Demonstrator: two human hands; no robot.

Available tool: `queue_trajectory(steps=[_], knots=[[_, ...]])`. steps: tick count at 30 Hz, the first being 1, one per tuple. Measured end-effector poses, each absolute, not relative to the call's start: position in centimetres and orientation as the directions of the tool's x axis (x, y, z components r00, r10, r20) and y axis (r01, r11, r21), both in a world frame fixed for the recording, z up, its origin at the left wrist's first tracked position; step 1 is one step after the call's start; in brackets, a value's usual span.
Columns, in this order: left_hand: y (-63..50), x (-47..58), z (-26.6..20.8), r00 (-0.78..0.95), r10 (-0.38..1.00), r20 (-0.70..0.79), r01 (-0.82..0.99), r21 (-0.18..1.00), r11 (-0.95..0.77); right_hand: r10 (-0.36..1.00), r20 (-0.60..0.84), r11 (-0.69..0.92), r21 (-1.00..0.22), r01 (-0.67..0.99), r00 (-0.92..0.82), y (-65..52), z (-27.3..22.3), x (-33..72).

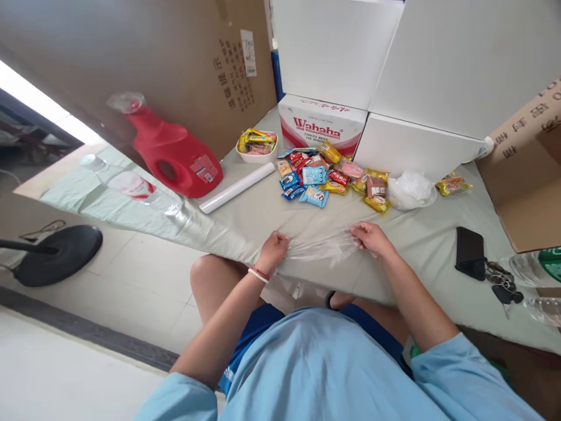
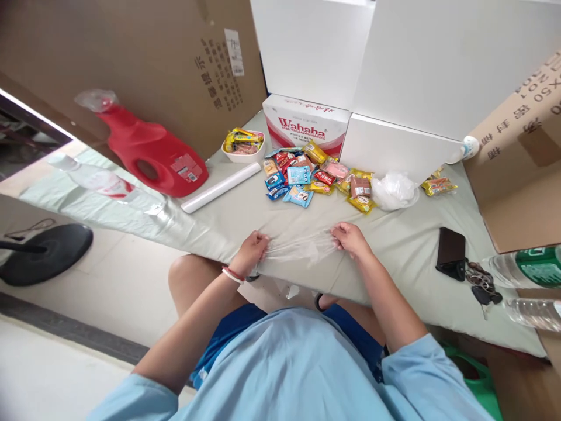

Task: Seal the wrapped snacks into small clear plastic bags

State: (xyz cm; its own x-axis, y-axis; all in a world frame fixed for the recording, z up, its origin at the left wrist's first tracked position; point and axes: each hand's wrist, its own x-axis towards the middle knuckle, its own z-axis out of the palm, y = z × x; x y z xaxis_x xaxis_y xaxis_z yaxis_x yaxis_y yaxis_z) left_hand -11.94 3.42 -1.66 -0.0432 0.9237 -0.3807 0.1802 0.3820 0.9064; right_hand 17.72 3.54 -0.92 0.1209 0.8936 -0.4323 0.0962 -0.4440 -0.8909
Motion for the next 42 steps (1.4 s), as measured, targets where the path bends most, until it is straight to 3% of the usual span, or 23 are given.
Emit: queue_trajectory(steps=[2, 3, 5, 6, 8, 12, 14, 17, 20, 23, 26, 29, 32, 35, 36, 38, 42], knots=[[3.0, -11.9, -0.5, -0.185, 0.982, -0.041, 0.408, 0.906, 0.114, 0.902, -0.432, -0.428, -0.887, 0.174, 0.012, 4.9, -0.6, 17.6], [2.6, -11.5, 0.2, -0.171, 0.969, 0.179, 0.548, 0.835, -0.057, 0.901, -0.43, -0.412, -0.888, 0.203, -0.053, 5.4, -0.6, 17.2], [1.6, -10.4, 1.2, 0.111, 0.882, 0.457, 0.708, 0.587, -0.393, 0.89, -0.425, -0.383, -0.893, 0.234, -0.164, 6.1, -0.6, 16.2], [1.1, -9.7, 1.5, 0.303, 0.83, 0.469, 0.7, 0.482, -0.527, 0.881, -0.427, -0.378, -0.894, 0.239, -0.205, 6.4, -0.7, 15.8], [0.5, -8.7, 1.4, 0.578, 0.734, 0.358, 0.638, 0.363, -0.679, 0.864, -0.437, -0.383, -0.893, 0.237, -0.251, 6.9, -0.8, 15.4], [-0.3, -8.4, -0.3, 0.72, 0.691, 0.057, 0.663, 0.235, -0.711, 0.814, -0.483, -0.447, -0.876, 0.184, -0.322, 8.1, -1.4, 16.9], [-1.2, -8.8, -0.9, 0.822, 0.566, -0.056, 0.565, 0.194, -0.802, 0.796, -0.514, -0.498, -0.857, 0.136, -0.32, 9.0, -1.7, 18.0], [-3.0, -9.6, -0.9, 0.918, 0.39, -0.078, 0.397, 0.224, -0.89, 0.803, -0.527, -0.531, -0.845, 0.07, -0.279, 10.3, -2.2, 19.2], [-4.0, -10.0, -0.1, 0.892, 0.451, 0.017, 0.414, 0.367, -0.833, 0.862, -0.468, -0.471, -0.882, 0.034, -0.197, 10.7, -2.0, 19.5], [-3.6, -9.6, 0.4, 0.719, 0.692, 0.071, 0.594, 0.455, -0.664, 0.953, -0.304, -0.302, -0.939, 0.165, 0.013, 9.4, -1.8, 19.2], [-2.1, -8.5, 0.1, 0.533, 0.842, 0.087, 0.792, 0.299, -0.532, 0.988, -0.141, -0.155, -0.934, 0.323, 0.067, 6.8, -2.4, 18.9], [-0.3, -7.0, -1.1, 0.588, 0.801, 0.116, 0.79, 0.132, -0.599, 0.99, -0.12, -0.14, -0.922, 0.362, 0.079, 4.3, -3.6, 19.3], [1.4, -5.8, -2.7, 0.621, 0.77, 0.147, 0.756, 0.148, -0.637, 0.955, -0.083, -0.196, -0.897, 0.396, 0.285, 2.3, -3.9, 20.6], [1.9, -5.3, -4.0, 0.481, 0.855, 0.195, 0.831, 0.21, -0.516, 0.851, 0.215, -0.105, -0.824, 0.557, 0.479, -0.5, -2.5, 21.3], [1.8, -5.2, -4.3, 0.452, 0.866, 0.214, 0.842, 0.217, -0.493, 0.821, 0.333, -0.045, -0.771, 0.635, 0.463, -1.7, -1.9, 20.9], [1.2, -4.9, -4.5, 0.441, 0.857, 0.265, 0.846, 0.197, -0.496, 0.843, 0.464, 0.108, -0.641, 0.759, 0.272, -3.8, -1.1, 19.2], [0.2, -4.1, -3.9, 0.608, 0.709, 0.356, 0.733, 0.092, -0.674, 0.918, 0.286, 0.388, -0.517, 0.763, -0.273, -6.1, -2.4, 14.7]])
